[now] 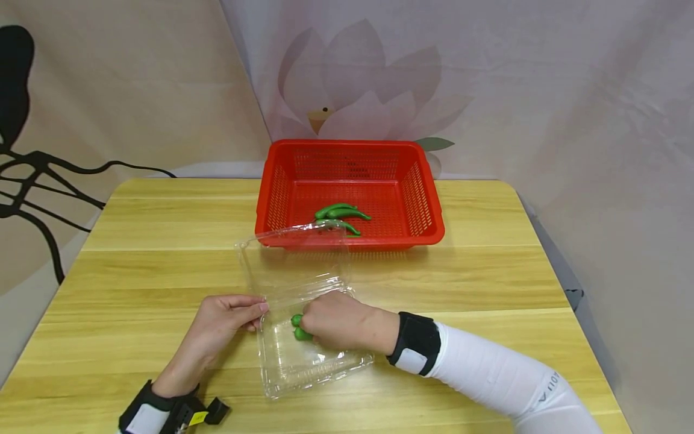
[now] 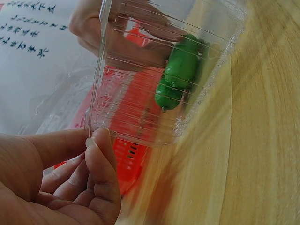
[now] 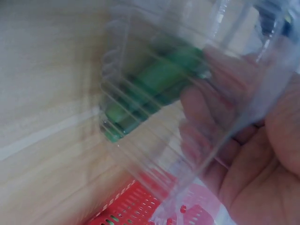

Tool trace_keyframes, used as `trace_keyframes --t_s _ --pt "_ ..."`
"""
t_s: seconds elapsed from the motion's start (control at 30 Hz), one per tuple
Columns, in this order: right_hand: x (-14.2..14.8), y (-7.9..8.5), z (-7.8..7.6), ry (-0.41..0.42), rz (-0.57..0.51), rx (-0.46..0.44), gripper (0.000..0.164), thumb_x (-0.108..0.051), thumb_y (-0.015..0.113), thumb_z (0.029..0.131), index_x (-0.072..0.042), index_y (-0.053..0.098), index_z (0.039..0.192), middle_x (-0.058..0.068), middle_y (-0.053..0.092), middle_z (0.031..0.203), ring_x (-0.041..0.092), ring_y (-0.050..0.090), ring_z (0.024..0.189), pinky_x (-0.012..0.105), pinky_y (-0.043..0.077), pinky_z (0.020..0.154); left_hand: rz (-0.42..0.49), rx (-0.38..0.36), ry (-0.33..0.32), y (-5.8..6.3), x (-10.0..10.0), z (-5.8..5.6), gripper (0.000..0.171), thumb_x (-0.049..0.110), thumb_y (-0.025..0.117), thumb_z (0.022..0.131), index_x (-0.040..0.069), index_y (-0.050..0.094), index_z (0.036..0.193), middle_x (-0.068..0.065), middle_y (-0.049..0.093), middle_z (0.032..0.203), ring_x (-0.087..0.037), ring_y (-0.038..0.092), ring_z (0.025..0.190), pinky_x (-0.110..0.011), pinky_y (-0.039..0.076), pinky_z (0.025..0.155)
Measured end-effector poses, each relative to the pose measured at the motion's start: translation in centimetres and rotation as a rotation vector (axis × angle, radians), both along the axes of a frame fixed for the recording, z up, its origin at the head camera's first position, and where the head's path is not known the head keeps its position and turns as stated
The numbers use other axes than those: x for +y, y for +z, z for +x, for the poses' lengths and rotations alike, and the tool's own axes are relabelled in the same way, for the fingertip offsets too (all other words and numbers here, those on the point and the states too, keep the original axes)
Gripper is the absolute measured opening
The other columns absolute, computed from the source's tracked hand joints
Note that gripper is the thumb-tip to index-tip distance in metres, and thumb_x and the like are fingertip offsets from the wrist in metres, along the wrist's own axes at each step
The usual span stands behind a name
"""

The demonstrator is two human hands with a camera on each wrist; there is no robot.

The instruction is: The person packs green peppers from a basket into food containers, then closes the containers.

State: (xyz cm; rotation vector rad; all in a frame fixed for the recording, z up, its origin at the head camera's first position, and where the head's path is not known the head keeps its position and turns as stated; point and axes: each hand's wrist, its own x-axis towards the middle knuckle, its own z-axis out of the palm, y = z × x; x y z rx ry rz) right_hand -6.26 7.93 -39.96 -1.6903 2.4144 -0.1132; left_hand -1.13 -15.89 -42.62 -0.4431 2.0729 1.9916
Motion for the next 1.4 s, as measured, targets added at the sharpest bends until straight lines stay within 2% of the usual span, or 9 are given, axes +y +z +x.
trace_keyframes --t_s 0.23,0.5,0.67,0.83,1.17,1.4 --pt "0.2 0.5 -0.1 0.0 -0.053 0.026 0.037 -0.029 0.074 0.1 -0.02 0.055 0.069 -0.01 0.053 0.065 0.006 0.049 0.056 0.026 0.049 0.05 0.0 0.002 -0.001 0.0 0.0 0.0 0.019 -0.002 0.078 0.092 -0.011 0.076 0.108 -0.016 0.076 0.085 -0.014 0.067 0.065 -0.024 0.059 0.061" --pt "0.6 1.1 -0.2 0.025 -0.083 0.003 0.023 -0.022 0.077 0.097 -0.018 0.066 0.077 -0.011 0.054 0.069 0.004 0.047 0.06 0.022 0.049 0.057 -0.01 -0.001 0.001 0.0 0.1 0.0 0.019 -0.001 0.079 0.091 -0.011 0.077 0.107 -0.015 0.076 0.083 -0.014 0.067 0.064 -0.024 0.059 0.061" --pt "0.9 1.6 -0.3 0.014 -0.114 0.008 0.017 -0.019 0.078 0.095 -0.018 0.068 0.081 -0.011 0.059 0.073 0.004 0.054 0.064 0.021 0.051 0.06 -0.007 0.006 0.0 0.0 0.0 0.0 0.021 0.0 0.079 0.092 -0.012 0.076 0.108 -0.015 0.076 0.083 -0.014 0.067 0.064 -0.024 0.058 0.06" --pt "1.0 2.6 -0.5 0.018 -0.173 0.038 0.017 -0.021 0.076 0.098 -0.018 0.069 0.083 -0.01 0.063 0.076 0.006 0.062 0.071 0.024 0.055 0.065 -0.014 0.0 0.004 -0.1 0.0 0.0 0.021 0.001 0.079 0.092 -0.011 0.076 0.109 -0.015 0.077 0.085 -0.014 0.067 0.064 -0.024 0.058 0.06" --pt "2.1 5.4 -1.6 -0.01 -0.345 0.078 0.01 -0.019 0.078 0.097 -0.014 0.073 0.09 -0.007 0.066 0.083 0.006 0.062 0.075 0.021 0.055 0.066 -0.024 -0.003 0.0 -0.2 0.0 -0.1 0.019 0.0 0.08 0.091 -0.01 0.077 0.107 -0.015 0.077 0.085 -0.014 0.068 0.065 -0.024 0.059 0.061" --pt "3.0 7.1 -2.6 -0.018 -0.433 0.081 0.01 -0.012 0.078 0.094 -0.008 0.075 0.103 -0.002 0.071 0.096 0.012 0.067 0.087 0.027 0.059 0.078 -0.029 -0.001 -0.005 -0.3 0.0 -0.1 0.019 0.0 0.079 0.092 -0.011 0.077 0.108 -0.016 0.077 0.087 -0.014 0.068 0.065 -0.025 0.059 0.061"
